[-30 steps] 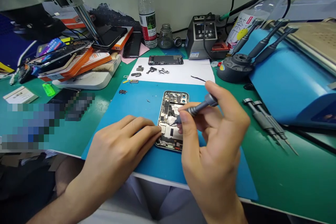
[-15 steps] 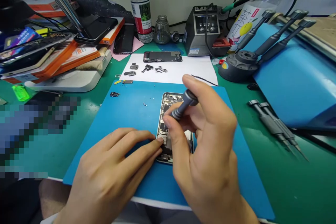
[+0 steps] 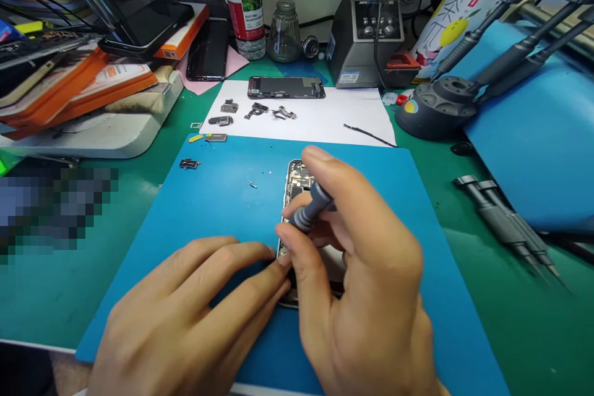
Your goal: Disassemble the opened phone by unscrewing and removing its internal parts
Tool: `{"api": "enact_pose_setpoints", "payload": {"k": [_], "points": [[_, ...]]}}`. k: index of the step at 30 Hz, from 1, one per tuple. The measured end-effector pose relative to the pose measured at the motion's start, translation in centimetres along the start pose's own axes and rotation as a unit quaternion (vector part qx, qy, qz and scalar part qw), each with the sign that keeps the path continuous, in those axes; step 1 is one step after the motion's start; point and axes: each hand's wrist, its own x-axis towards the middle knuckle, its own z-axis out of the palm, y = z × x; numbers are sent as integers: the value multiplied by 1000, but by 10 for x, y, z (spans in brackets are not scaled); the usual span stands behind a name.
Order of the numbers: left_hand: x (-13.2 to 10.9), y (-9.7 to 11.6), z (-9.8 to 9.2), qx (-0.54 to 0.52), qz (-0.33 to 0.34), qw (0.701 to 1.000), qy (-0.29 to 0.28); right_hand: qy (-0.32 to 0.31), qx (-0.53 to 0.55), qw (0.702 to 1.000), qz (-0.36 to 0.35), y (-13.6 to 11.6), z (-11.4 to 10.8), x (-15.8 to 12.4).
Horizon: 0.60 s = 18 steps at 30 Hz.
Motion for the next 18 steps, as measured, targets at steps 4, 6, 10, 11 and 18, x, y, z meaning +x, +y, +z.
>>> {"api": "enact_pose_setpoints", "payload": {"k": [4, 6, 10, 11, 18], "points": [[1, 1, 0, -2, -4, 1000, -2, -6, -2, 1000, 3, 1, 0, -1], [1, 1, 0, -3, -9, 1000, 0, -3, -2, 1000, 8, 2, -2, -1], [2, 2, 1, -5, -12, 1000, 5, -2, 4, 999, 32, 3, -2, 0], [2, 2, 1, -5, -10, 1000, 7, -4, 0, 999, 32, 3, -1, 1], [1, 3, -1, -18, -20, 1000, 16, -1, -20, 1000, 18, 2, -1, 2]]}}
